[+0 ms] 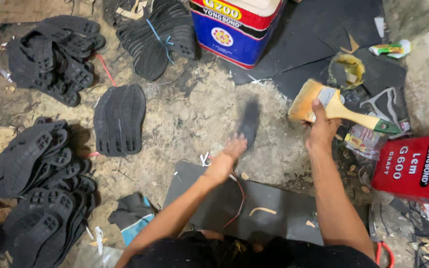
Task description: The person repeatedly applies glue to black shoe soles using a brush. They pick up a sole, apply glue to the surface, and place it down, repeating this process for multiple soles throughout the clip.
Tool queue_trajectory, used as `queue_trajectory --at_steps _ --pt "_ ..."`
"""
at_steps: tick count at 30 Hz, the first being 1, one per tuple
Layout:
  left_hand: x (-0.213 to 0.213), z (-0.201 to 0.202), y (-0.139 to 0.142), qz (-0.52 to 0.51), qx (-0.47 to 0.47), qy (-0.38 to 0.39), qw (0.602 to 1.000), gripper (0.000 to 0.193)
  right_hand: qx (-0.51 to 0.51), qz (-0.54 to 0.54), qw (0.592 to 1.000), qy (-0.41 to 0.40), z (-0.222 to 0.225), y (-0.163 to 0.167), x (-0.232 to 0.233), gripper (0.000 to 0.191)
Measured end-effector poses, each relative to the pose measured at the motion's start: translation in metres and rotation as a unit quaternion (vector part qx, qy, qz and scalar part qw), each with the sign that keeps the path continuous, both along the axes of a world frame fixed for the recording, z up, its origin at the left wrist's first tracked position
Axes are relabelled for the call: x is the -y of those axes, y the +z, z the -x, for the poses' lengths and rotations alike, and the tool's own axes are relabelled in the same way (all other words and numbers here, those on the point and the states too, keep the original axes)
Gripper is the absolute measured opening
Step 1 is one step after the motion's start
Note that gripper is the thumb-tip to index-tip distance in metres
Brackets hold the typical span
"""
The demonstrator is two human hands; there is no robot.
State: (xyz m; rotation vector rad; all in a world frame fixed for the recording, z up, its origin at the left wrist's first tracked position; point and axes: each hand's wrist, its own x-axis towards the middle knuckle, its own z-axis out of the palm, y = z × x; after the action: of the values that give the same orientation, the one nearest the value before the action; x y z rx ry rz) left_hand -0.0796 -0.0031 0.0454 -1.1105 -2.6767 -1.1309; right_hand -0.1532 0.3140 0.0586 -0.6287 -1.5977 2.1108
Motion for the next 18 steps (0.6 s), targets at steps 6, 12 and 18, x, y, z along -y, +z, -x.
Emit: queue_trajectory --at_steps 6,12,18 --pt "-0.005 0.002 -0.039 -0.063 0.272 0.087 0.956 0.050 0.023 -0.027 0.999 0.005 -0.013 0.038 0.016 0.054" --pt "0.074 0.069 0.114 -0.279 -0.032 0.397 0.874 0.033 0.014 0.008 1.000 0.020 -0.013 0.050 0.012 0.042" --pt "0.136 0.052 0.191 -0.245 -0.485 0.483 0.687 0.050 0.012 0.000 1.000 0.011 -0.007 0.045 0.012 0.037"
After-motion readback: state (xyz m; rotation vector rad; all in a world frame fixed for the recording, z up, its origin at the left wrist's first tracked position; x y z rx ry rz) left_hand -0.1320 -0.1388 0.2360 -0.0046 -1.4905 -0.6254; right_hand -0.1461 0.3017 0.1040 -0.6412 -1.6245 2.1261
